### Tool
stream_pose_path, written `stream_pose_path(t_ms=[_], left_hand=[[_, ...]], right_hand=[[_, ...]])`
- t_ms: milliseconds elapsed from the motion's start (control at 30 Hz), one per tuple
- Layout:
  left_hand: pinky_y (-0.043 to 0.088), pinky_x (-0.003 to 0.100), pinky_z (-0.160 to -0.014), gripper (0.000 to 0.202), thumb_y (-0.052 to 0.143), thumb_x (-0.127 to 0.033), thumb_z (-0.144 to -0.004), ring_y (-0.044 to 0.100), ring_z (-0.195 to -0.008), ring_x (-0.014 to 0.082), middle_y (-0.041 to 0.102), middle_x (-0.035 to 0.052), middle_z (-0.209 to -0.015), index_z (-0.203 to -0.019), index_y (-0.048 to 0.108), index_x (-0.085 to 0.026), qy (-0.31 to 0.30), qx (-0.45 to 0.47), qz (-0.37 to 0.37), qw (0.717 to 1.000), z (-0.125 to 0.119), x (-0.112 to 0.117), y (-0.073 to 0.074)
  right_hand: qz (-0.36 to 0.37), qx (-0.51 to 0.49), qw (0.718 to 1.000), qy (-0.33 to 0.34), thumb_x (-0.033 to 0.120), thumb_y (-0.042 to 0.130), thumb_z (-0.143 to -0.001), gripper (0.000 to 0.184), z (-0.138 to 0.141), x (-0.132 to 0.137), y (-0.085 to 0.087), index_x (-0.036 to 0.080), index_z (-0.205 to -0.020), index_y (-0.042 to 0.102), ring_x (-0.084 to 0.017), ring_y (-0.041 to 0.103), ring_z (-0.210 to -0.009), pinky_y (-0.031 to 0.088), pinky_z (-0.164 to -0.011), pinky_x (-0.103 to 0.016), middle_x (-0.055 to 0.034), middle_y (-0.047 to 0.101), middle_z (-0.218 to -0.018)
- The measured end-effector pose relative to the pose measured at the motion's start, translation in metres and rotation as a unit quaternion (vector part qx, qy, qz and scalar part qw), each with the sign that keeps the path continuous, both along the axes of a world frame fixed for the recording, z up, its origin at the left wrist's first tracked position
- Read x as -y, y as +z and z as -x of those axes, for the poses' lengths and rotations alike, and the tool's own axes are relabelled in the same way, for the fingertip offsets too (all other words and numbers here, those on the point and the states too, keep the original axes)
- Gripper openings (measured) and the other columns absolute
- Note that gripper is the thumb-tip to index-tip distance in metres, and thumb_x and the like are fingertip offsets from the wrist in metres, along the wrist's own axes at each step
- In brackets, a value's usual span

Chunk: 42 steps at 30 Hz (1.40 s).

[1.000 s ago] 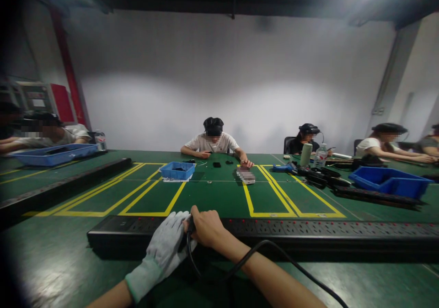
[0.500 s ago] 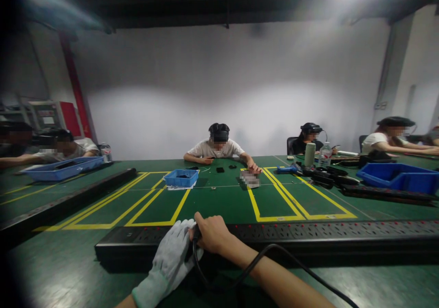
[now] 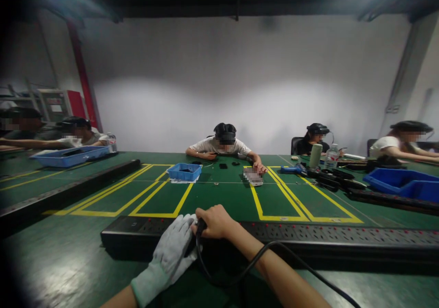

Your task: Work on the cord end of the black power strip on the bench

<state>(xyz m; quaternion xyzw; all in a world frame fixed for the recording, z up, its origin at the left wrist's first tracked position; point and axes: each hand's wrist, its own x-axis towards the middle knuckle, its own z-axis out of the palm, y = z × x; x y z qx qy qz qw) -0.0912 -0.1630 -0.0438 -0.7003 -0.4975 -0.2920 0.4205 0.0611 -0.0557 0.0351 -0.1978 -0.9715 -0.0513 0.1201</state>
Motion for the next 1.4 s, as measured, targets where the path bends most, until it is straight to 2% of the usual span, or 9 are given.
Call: stream_pose_path(t_ms=[333,600,1400], left_hand=[[0.042,0.046,-0.098,0.056,0.054,-0.037,-0.081,0.046,-0.119,0.0308,0.055,0.018,-0.122,-0.127,0.045,-0.007,0.021,0.008,-0.007,1.0,-0.0055,-0.0003,0.0022],[0.038,0.048,-0.101,0.057,0.051,-0.037,-0.082,0.045,-0.121,0.0315,0.05,0.0196,-0.128,-0.129,0.043,-0.006,0.056,0.019,0.013,0.998,-0.0083,-0.0035,-0.0066],[0.041,0.046,-0.1,0.059,0.053,-0.034,-0.081,0.045,-0.12,0.0302,0.054,0.0168,-0.123,-0.132,0.039,-0.008,0.016,0.027,0.004,1.0,-0.0074,0.0004,0.0002]], right_hand=[[-0.001,-0.03,1.0,-0.006,0.05,0.047,-0.085,0.031,0.0003,-0.0031,-0.0063,0.022,-0.095,0.056,-0.016,0.059,-0.065,0.024,-0.055,-0.024,-0.0006,0.063,-0.069],[0.016,-0.012,1.0,-0.01,0.051,0.048,-0.084,0.033,-0.0004,-0.0001,-0.0006,0.022,-0.097,0.056,-0.018,0.061,-0.07,0.028,-0.057,-0.023,-0.001,0.064,-0.072],[0.022,-0.014,1.0,-0.008,0.05,0.048,-0.084,0.032,-0.0011,0.0016,0.0009,0.022,-0.096,0.056,-0.017,0.06,-0.068,0.026,-0.056,-0.023,-0.0008,0.064,-0.071]])
